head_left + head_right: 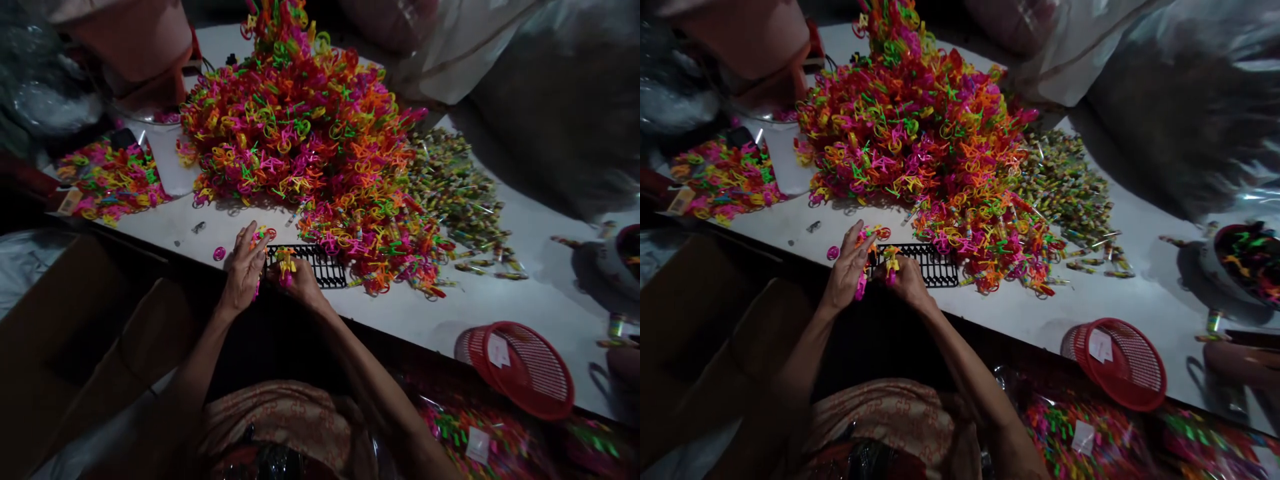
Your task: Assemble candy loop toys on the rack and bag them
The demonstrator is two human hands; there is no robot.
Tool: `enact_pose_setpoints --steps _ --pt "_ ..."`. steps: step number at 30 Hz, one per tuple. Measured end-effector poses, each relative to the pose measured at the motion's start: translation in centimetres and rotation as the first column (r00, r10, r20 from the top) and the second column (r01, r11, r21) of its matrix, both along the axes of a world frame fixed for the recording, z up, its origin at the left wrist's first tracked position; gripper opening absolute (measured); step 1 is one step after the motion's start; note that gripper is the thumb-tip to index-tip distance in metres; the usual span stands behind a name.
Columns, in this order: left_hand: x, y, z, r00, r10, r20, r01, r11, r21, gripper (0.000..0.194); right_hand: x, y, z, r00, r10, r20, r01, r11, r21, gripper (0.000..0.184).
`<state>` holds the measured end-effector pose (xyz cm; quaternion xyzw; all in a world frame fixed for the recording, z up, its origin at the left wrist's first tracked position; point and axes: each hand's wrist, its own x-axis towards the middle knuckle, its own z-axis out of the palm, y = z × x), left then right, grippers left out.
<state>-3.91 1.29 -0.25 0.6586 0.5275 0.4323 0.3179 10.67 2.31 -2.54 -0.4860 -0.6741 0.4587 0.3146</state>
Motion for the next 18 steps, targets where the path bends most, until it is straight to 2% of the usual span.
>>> enact_pose_setpoints --steps 5,9,11,14,18 --pt "0.2 0.0 -0.1 1.000 0.014 0.006 -0.014 1.000 0.009 0.045 -0.2 -0.8 -0.3 0.998 0.059 0.012 -0.060 0.991 0.116 0.022" --pt "0.3 -0.1 -0.4 1.000 0.004 0.000 -0.004 0.999 0.036 0.045 0.0 -1.5 -0.7 0.997 0.044 0.060 -0.052 0.991 0.126 0.022" --pt "0.3 -0.2 -0.4 1.000 0.004 -0.024 -0.003 0.999 0.047 0.044 -0.1 -1.6 -0.5 0.979 0.085 0.186 -0.106 0.989 0.105 0.019" --pt "0.4 -0.3 -0.4 0.996 0.011 -0.088 -0.006 0.998 0.063 0.044 -1.0 -1.8 0.3 0.891 0.142 0.430 -0.173 0.984 0.034 0.010" --pt "-0.1 0.2 -0.4 0.981 0.011 -0.193 0.005 0.997 0.080 0.050 -2.3 -2.0 1.5 0.773 0.163 0.613 -0.180 0.983 -0.035 0.024"
